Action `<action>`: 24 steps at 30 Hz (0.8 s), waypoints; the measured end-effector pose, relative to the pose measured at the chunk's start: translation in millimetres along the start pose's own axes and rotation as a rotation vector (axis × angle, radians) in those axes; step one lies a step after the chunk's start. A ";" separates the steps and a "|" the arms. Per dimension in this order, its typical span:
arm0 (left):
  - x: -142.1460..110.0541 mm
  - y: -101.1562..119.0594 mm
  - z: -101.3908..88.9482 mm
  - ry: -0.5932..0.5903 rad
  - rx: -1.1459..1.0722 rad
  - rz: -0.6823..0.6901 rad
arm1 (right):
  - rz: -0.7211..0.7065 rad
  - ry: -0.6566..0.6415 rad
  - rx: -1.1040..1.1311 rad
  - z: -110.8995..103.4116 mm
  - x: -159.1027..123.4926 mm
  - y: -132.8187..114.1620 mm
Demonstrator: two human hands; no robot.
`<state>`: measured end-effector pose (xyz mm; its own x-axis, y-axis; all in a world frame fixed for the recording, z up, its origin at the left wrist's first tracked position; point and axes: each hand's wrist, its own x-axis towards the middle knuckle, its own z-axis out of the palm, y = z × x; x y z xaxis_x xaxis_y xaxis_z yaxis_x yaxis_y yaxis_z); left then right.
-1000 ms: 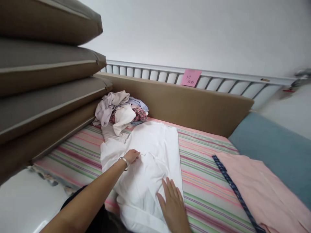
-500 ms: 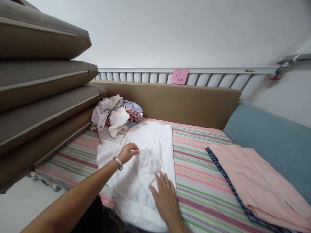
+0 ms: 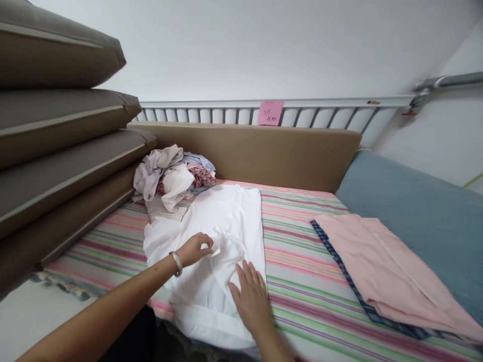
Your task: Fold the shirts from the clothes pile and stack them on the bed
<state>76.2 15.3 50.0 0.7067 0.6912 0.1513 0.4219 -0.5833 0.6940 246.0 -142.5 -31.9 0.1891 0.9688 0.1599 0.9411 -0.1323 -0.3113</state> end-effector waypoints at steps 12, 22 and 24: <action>142.7 30.1 18.9 0.241 -0.313 -0.528 | 0.209 0.079 0.808 -17.3 3.8 19.0; 178.4 30.5 56.7 0.070 -0.141 -0.434 | 0.476 0.118 0.948 -27.5 19.9 23.6; 170.9 18.8 52.6 0.093 -0.048 -0.388 | 0.488 0.110 0.973 -25.8 21.2 25.6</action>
<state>234.8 100.0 51.8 0.4447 0.8931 -0.0674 0.6191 -0.2521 0.7437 281.3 -130.8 -12.3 0.5513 0.8265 -0.1139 0.1429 -0.2280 -0.9631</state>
